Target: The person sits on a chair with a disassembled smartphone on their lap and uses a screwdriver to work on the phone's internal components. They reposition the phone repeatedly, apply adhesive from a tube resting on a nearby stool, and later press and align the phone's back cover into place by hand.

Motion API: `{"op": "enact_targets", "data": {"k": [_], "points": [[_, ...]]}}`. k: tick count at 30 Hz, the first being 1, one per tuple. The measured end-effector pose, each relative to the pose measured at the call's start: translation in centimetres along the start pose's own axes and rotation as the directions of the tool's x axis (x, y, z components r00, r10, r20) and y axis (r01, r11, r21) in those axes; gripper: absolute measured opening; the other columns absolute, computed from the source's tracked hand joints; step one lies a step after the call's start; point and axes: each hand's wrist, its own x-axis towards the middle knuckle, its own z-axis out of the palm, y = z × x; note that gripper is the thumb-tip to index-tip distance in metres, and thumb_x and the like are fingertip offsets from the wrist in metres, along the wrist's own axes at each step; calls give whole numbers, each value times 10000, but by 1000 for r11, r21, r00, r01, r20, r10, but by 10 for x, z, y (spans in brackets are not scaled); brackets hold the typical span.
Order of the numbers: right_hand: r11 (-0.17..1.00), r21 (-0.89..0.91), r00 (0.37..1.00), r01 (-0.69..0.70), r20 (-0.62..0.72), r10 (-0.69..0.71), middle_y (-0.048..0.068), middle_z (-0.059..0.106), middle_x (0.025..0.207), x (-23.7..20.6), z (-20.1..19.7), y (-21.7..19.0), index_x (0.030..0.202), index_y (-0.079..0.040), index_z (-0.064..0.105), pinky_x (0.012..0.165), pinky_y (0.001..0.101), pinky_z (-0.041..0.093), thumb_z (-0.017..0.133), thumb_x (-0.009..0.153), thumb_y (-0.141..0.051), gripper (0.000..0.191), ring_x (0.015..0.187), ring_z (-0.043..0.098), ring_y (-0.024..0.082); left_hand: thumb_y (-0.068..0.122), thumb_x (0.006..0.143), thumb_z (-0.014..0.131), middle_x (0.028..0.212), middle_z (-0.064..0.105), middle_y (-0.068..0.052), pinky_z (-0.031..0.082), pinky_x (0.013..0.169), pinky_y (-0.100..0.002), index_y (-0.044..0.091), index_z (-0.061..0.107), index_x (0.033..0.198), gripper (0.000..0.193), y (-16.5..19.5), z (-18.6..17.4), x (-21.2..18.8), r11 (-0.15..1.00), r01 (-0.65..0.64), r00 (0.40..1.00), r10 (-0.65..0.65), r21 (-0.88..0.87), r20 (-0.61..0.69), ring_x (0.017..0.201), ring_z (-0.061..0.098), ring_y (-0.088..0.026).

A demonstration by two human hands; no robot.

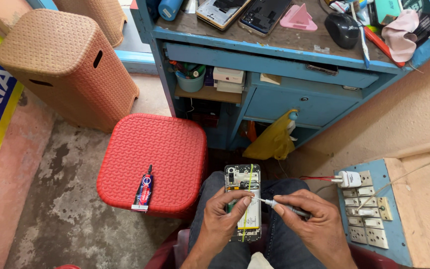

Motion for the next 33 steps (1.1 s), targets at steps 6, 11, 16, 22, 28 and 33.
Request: {"op": "enact_targets", "data": {"k": [6,11,16,22,28,33], "points": [[999,-42,999,-7,32,8,4,703,774,2,1,-2,1021,-45,846,485,211,424,817,792,-84,234,617,567,46,137,945,715,1088,707,-67,588,822,-278,-7,788,1038,187,2,0,0,1000,-10,1000,10,3,13,964,697,-132],[997,-35,996,-72,41,73,2,703,767,2,0,-1,1016,-48,850,483,215,434,812,798,-87,225,608,571,49,161,938,710,1068,701,-59,615,781,-281,4,790,1033,200,2,0,1,998,58,998,-58,-1,20,921,705,-125],[997,-3,996,-80,41,80,4,692,765,2,0,-1,1016,-40,850,501,212,441,803,811,-91,216,619,566,47,165,938,724,1062,703,-63,596,787,-276,1,786,1041,204,0,0,1,1000,-5,1000,5,27,26,929,699,-129],[994,-55,994,-98,35,100,7,664,726,2,-2,-2,1005,-41,850,507,227,430,808,809,-92,207,608,542,54,160,938,740,1050,699,-78,577,803,-279,9,795,1055,200,-1,-1,0,990,-59,998,54,126,40,938,695,-139],[999,-21,999,-26,28,27,-1,664,738,2,-3,-5,994,-27,840,500,214,430,806,806,-85,199,608,548,41,165,933,729,1065,701,-73,589,797,-281,7,787,1038,198,2,0,0,996,-13,999,9,85,44,938,700,-136],[997,-66,998,-47,40,50,1,667,735,3,-4,-7,997,-27,841,490,214,429,805,807,-85,202,589,545,41,159,938,728,1068,704,-76,583,801,-281,-1,785,1037,196,2,0,1,997,-20,999,17,79,39,942,696,-138]]}}
